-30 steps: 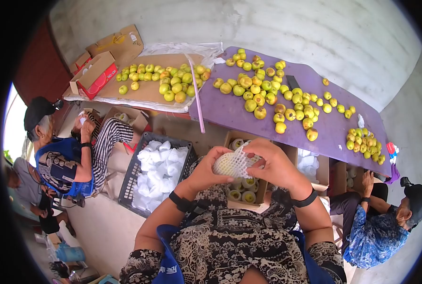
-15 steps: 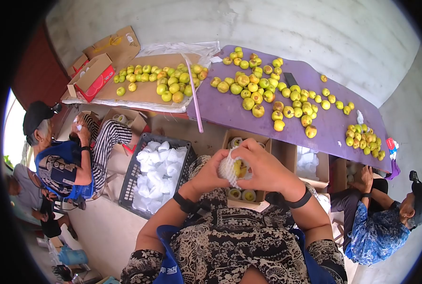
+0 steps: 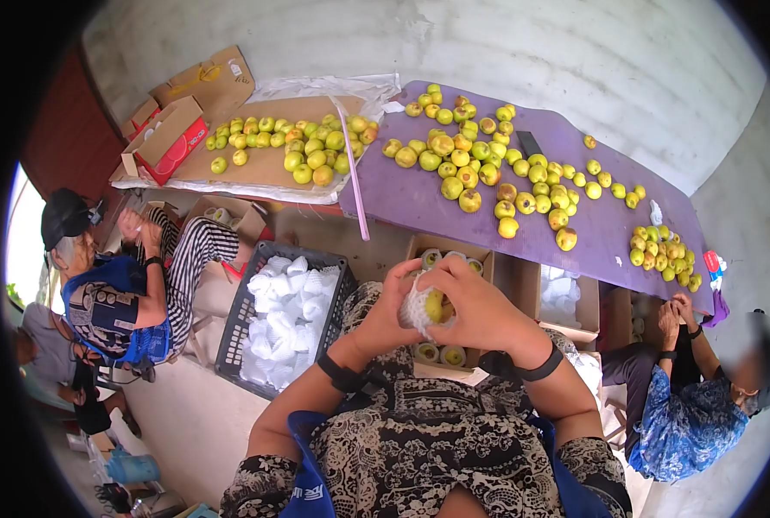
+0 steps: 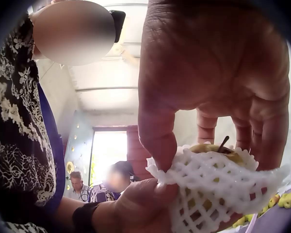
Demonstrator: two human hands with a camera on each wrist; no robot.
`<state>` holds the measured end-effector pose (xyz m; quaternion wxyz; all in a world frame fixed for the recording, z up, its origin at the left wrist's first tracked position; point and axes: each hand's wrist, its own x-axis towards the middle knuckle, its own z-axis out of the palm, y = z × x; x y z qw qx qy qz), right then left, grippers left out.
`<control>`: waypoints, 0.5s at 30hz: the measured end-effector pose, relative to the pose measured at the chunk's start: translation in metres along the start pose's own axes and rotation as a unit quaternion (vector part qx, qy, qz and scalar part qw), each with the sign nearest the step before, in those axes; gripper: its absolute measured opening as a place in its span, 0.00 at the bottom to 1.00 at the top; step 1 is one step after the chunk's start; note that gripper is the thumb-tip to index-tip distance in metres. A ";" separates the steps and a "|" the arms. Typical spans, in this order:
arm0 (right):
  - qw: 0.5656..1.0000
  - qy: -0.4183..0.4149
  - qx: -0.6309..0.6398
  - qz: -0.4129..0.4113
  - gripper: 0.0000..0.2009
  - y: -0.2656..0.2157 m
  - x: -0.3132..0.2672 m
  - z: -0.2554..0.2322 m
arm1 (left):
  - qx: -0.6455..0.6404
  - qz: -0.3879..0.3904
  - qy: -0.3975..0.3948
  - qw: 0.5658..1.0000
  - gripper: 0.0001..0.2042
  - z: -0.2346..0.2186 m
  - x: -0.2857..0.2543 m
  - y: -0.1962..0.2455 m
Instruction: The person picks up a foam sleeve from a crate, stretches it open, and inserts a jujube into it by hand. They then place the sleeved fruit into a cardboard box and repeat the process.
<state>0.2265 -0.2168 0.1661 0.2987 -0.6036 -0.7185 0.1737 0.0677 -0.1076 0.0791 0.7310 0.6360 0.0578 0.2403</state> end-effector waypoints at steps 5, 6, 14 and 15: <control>1.000 0.026 -0.013 -0.009 0.27 0.003 -0.002 0.005 | -0.205 -0.007 -0.042 0.978 0.48 0.004 0.000 0.009; 0.999 0.039 -0.034 -0.016 0.27 0.002 -0.002 0.007 | -0.180 -0.017 -0.033 0.983 0.46 0.004 0.001 0.007; 0.997 0.071 0.009 -0.008 0.28 0.004 -0.002 0.002 | -0.229 -0.015 0.018 0.973 0.36 0.014 0.004 0.006; 0.998 0.060 0.017 -0.003 0.29 0.006 -0.002 0.001 | -0.247 -0.010 0.039 0.968 0.34 0.018 0.003 0.012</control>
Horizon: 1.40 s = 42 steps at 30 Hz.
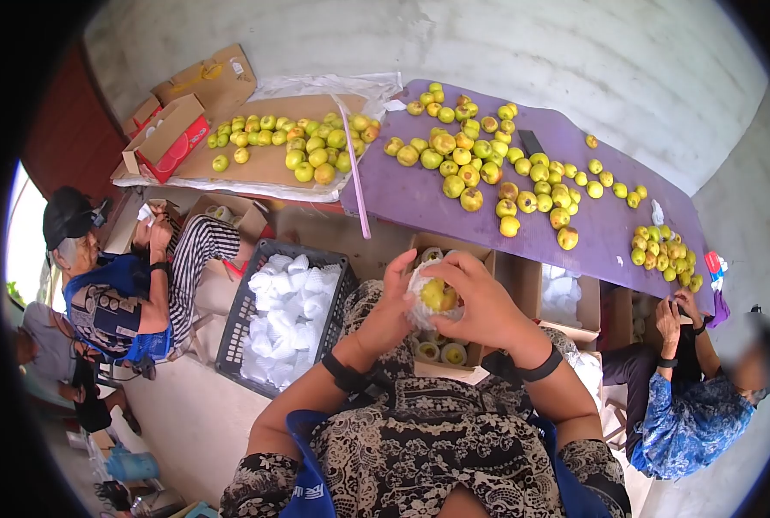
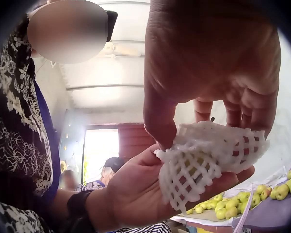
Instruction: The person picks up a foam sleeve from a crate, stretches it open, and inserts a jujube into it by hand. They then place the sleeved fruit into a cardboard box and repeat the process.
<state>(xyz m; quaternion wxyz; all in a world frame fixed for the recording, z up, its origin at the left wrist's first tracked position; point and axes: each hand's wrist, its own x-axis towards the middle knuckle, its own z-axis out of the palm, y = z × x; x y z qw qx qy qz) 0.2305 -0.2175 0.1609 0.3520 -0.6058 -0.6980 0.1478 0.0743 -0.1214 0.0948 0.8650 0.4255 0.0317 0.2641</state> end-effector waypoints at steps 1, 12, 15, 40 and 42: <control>1.000 -0.010 0.007 0.005 0.31 0.002 0.000 0.000 | -0.018 0.009 0.019 1.000 0.31 0.003 0.000 0.002; 0.986 0.036 0.151 0.055 0.34 0.002 -0.005 0.000 | 0.045 0.043 -0.033 0.998 0.32 -0.015 0.000 -0.004; 0.978 0.038 0.196 0.058 0.36 0.008 -0.008 -0.003 | 0.122 0.048 -0.018 0.991 0.36 -0.021 0.001 -0.001; 0.943 -0.017 0.277 0.182 0.31 0.156 -0.012 0.067 | 0.518 -0.095 0.063 0.848 0.35 -0.088 0.039 -0.012; 0.946 -0.003 0.247 0.212 0.31 0.207 -0.030 0.100 | 0.640 -0.058 0.021 0.766 0.32 -0.138 0.023 -0.011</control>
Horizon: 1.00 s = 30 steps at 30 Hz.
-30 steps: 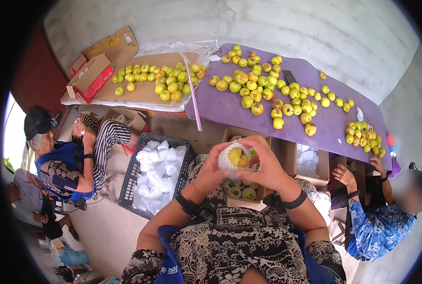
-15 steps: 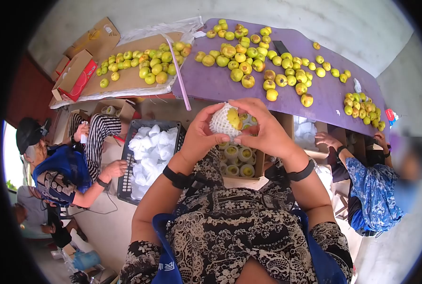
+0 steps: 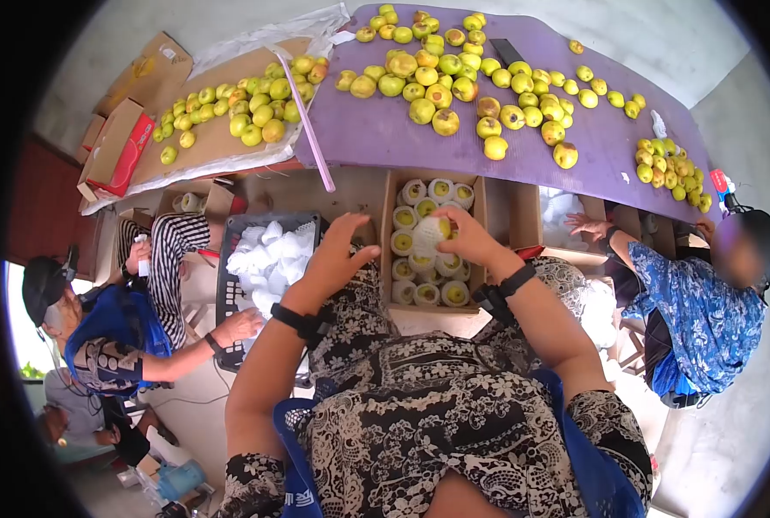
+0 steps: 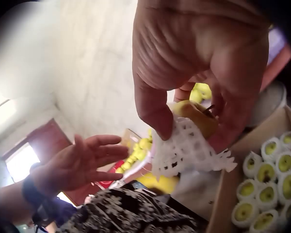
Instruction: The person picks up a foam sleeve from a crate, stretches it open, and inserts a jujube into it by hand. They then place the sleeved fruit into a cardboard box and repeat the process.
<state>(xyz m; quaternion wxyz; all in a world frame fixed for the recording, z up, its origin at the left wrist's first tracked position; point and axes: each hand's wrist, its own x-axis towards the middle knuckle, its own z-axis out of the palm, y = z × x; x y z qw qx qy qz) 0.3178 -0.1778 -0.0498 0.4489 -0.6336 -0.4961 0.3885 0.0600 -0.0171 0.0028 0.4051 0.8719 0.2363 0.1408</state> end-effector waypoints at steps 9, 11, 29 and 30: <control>0.950 -0.121 -0.271 0.096 0.31 0.124 0.011 0.092 | 0.178 0.118 -0.105 0.971 0.17 -0.022 -0.001 -0.026; 0.958 -0.105 -0.264 0.031 0.27 0.148 0.022 0.116 | 0.177 0.126 -0.111 0.970 0.17 -0.024 0.001 -0.026; 0.924 0.005 -0.376 0.067 0.12 0.211 0.058 0.189 | 0.116 0.028 -0.137 0.983 0.16 -0.031 0.022 -0.030; 0.925 -0.003 -0.373 0.068 0.12 0.206 0.058 0.185 | 0.116 0.033 -0.138 0.983 0.16 -0.030 0.023 -0.030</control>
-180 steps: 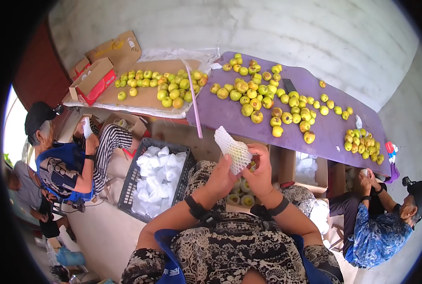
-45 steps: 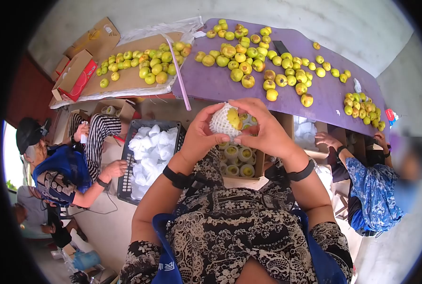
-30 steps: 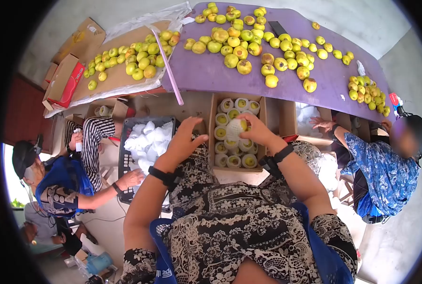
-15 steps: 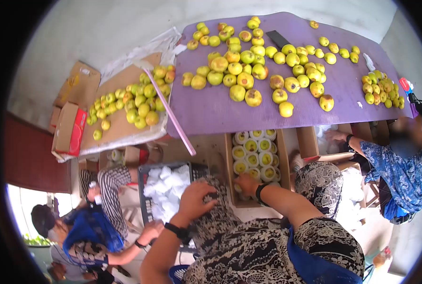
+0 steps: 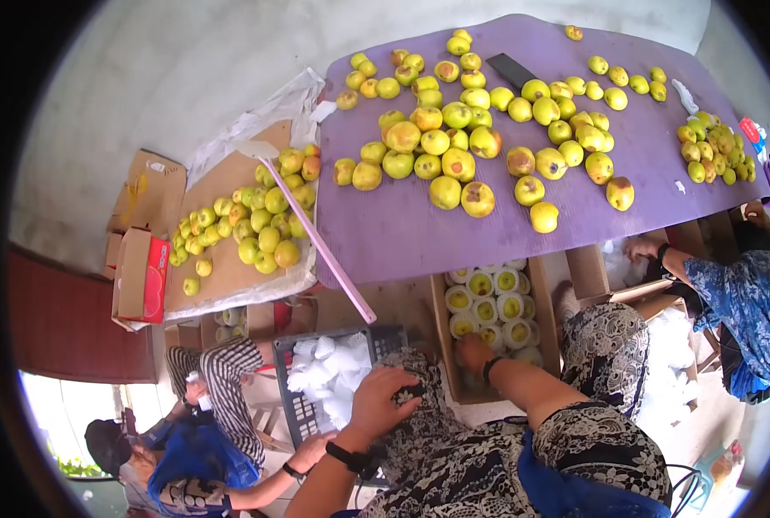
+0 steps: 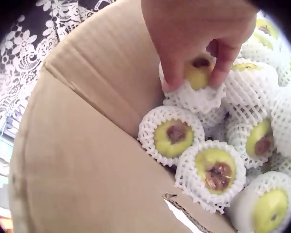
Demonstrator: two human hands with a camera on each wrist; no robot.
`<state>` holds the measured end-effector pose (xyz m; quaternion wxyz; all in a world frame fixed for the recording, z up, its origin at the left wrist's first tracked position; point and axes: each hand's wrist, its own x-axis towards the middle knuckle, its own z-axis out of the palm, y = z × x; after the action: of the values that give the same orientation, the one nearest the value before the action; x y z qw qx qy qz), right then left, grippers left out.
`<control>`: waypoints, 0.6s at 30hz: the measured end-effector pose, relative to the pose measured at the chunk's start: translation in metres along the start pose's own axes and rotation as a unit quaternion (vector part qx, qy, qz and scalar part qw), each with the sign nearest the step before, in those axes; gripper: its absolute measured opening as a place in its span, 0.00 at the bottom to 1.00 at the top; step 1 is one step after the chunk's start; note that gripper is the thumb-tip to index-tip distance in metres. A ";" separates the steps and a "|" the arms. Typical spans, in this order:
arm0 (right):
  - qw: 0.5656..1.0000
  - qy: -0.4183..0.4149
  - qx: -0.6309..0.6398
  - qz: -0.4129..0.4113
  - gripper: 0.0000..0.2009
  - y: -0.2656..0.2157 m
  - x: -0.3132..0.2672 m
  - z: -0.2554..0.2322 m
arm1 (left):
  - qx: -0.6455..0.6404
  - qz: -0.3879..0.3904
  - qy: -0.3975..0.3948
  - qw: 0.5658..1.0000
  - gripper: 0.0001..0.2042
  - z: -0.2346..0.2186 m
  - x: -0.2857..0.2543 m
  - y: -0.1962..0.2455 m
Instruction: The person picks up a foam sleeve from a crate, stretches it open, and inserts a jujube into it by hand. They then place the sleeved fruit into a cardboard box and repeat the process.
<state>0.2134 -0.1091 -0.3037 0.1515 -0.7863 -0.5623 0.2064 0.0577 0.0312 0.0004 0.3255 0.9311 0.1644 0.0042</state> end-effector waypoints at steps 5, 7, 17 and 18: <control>0.979 -0.170 0.112 -0.016 0.25 -0.003 0.004 -0.064 | 0.010 0.026 0.017 0.999 0.14 0.008 0.001 0.000; 0.975 -0.172 0.140 -0.010 0.26 -0.003 -0.002 -0.083 | 0.016 0.042 0.035 0.998 0.13 0.015 0.003 0.000; 0.821 -0.211 0.497 0.187 0.22 0.038 -0.036 -0.222 | -0.371 -0.139 0.061 0.916 0.20 0.028 -0.035 -0.039; 0.815 -0.182 0.518 0.184 0.22 0.040 -0.046 -0.243 | -0.436 -0.164 0.082 0.881 0.22 0.029 -0.051 -0.050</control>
<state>0.3534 -0.1669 -0.1042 0.3908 -0.6285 -0.2343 0.6304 -0.0023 0.0341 -0.0478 0.6797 0.6512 0.3227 0.0986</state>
